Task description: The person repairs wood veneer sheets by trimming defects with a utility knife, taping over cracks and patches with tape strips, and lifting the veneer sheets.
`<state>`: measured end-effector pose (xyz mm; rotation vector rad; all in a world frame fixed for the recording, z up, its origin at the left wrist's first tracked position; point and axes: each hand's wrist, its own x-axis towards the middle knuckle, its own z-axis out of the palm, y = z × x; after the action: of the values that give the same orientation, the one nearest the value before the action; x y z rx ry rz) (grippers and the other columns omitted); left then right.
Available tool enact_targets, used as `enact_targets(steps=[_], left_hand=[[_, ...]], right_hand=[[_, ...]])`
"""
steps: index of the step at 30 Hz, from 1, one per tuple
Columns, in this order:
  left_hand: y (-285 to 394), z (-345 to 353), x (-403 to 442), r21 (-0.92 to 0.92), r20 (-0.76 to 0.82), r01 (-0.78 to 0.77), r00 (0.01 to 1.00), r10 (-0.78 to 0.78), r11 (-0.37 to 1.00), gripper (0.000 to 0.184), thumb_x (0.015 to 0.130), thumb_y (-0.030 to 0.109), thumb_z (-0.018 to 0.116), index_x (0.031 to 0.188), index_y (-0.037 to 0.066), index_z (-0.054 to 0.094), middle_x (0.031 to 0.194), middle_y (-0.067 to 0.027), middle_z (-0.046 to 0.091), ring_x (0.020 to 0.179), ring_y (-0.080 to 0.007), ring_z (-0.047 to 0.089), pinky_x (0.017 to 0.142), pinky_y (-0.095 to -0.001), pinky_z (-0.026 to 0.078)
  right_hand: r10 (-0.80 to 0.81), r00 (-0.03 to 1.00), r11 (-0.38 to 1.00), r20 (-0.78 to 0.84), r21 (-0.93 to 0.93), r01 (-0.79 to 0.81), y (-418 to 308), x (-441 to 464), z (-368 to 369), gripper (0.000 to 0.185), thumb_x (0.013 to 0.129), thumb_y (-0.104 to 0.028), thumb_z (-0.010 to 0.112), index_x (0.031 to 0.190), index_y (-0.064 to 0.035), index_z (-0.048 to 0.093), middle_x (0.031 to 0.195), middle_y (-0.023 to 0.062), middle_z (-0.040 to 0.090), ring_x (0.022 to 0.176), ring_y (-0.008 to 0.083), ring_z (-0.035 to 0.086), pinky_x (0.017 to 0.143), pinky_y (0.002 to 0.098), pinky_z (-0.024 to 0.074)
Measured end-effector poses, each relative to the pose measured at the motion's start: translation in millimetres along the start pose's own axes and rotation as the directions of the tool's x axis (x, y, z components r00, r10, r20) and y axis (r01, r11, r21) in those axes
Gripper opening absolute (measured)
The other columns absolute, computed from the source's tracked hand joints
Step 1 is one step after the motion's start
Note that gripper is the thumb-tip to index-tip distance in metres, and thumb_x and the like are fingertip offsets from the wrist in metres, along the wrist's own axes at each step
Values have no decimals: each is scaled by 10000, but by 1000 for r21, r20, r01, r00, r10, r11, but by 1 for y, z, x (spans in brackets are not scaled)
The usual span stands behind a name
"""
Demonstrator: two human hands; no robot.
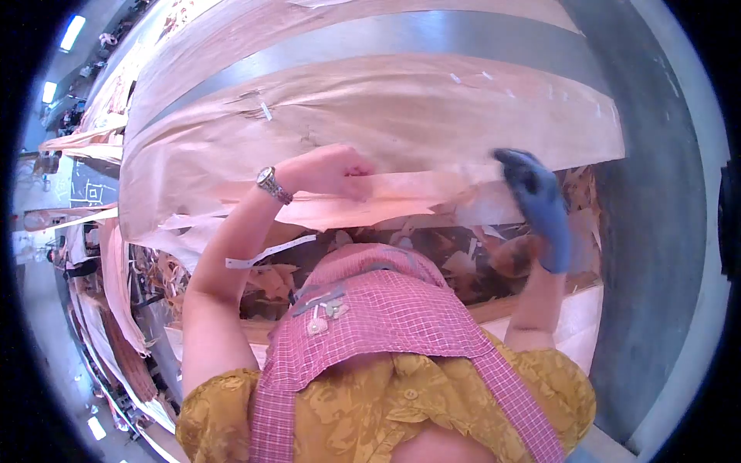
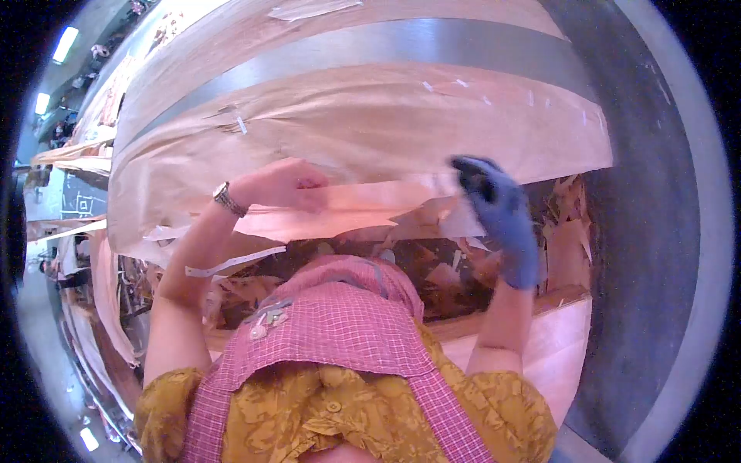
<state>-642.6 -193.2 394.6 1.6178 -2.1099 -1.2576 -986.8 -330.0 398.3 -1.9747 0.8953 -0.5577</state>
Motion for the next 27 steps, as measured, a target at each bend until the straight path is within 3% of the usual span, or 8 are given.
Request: enact_targets(steps=[2,4,6,9,13,16,20,27], left_hand=[[5,-7,-5,11,-44,-9,999,10,1000,272,759,228,705,784,-9,573,682,-198,539,602,-276,526,597,-407,407],[10,-15,-16,60,-61,36,998,-33,998,264,756,228,703,802,-4,585,699,-198,554,617,-304,527,602,-408,413],[2,-17,-38,71,-123,66,991,-57,995,254,767,223,698,809,0,583,694,-188,541,618,-278,505,603,-401,415],[-45,-11,-80,41,-181,82,981,-74,996,241,794,212,691,807,6,566,672,-175,503,606,-219,466,600,-385,416],[-54,-26,-128,-37,-104,44,993,-48,998,236,795,204,698,825,11,565,690,-199,503,614,-291,477,603,-394,425],[-61,-36,-150,-74,-79,-17,997,12,997,205,799,198,692,879,27,612,720,-185,555,658,-348,521,617,-401,441],[-92,-73,-188,-78,-24,-1,1000,-1,997,195,804,162,668,943,26,657,768,-159,628,707,-309,600,641,-386,471],[-217,-120,-241,-196,-13,-4,1000,2,981,134,773,127,671,849,18,671,731,-101,650,691,-175,594,656,-334,484]], right_hand=[[-143,960,988,239,95,124,-19,34,57,339,863,-136,697,1192,-62,662,1309,166,584,1119,245,613,900,325,503],[-244,896,969,372,129,210,-21,56,103,341,846,-167,721,1171,-75,670,1257,129,620,909,195,639,816,311,503],[-13,798,996,603,-64,65,-24,70,120,301,852,-187,721,1113,-45,674,1162,126,653,909,211,642,845,324,500],[59,762,944,644,-284,167,-60,68,124,274,853,-185,718,1073,-29,674,1161,128,641,981,232,641,898,328,490],[-327,802,945,499,174,277,-54,70,176,266,925,-191,639,1132,-24,640,1207,152,610,1068,260,612,916,367,492],[-364,826,919,432,312,242,-82,84,222,288,936,-180,624,1186,-38,634,1245,150,600,1101,242,599,928,346,486],[92,374,916,923,69,-396,-91,122,252,371,931,-271,642,1212,-30,617,1041,5,640,949,107,568,822,278,476],[106,563,985,819,-162,51,-171,178,235,281,826,-194,758,1033,-20,684,810,12,655,777,86,543,747,270,478]])
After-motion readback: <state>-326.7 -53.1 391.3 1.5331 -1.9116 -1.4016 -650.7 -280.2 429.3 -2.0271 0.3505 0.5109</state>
